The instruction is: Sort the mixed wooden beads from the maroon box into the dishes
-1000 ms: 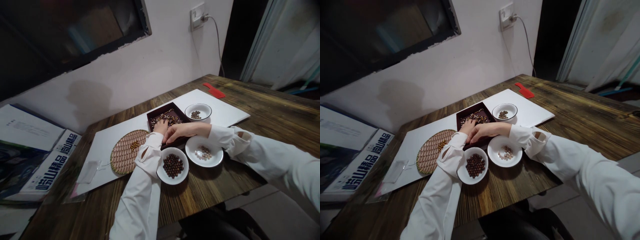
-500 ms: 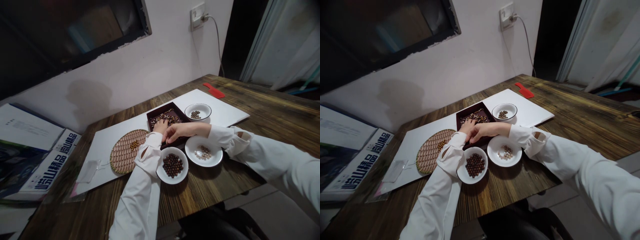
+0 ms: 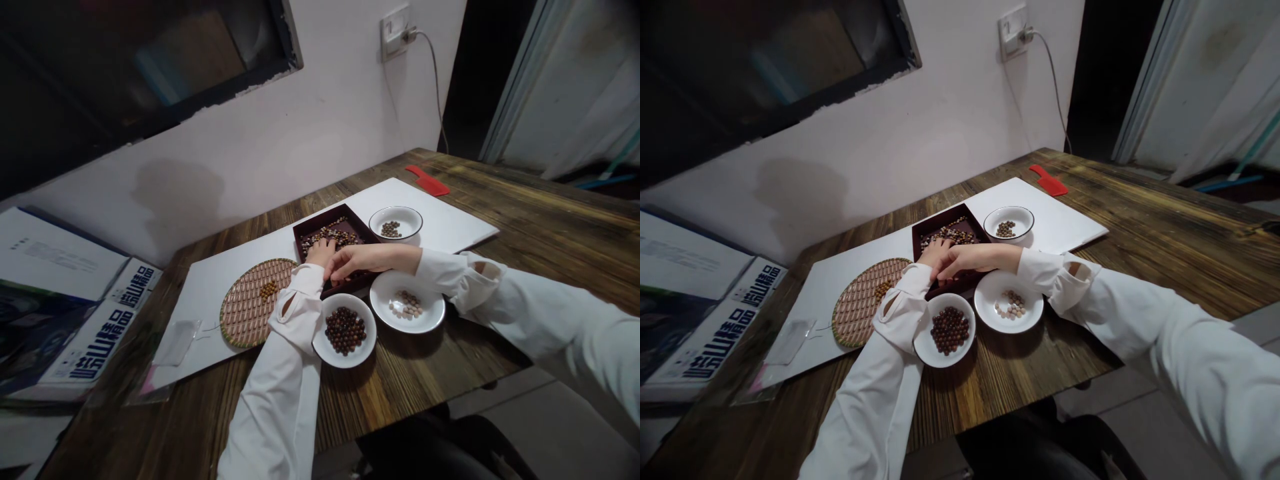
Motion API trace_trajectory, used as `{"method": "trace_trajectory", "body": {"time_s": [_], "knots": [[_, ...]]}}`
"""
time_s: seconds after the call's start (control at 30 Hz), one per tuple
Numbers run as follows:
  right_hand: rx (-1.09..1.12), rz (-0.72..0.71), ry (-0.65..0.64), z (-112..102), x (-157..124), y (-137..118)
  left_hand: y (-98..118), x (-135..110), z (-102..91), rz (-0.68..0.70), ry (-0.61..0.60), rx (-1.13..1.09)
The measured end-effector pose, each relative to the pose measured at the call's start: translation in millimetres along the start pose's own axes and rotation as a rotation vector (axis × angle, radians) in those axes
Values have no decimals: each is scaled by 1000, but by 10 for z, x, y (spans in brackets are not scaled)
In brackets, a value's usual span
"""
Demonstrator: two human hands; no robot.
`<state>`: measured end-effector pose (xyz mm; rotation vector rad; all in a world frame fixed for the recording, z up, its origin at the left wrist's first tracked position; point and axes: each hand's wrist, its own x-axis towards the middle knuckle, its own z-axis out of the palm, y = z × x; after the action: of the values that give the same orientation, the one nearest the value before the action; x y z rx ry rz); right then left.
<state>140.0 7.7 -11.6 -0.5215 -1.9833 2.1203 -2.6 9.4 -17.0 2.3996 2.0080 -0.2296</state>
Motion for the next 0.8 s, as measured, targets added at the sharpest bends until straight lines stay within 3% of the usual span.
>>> {"method": "trace_trajectory", "body": {"time_s": [0.27, 0.57, 0.8], "knots": [[155, -25, 182, 3, 1, -63, -8, -10, -44, -4, -45, -37], [428, -40, 370, -79, 38, -52, -34, 88, 80, -40, -12, -23], [501, -24, 492, -114, 44, -64, -6, 73, 34, -61, 17, -64]]}}
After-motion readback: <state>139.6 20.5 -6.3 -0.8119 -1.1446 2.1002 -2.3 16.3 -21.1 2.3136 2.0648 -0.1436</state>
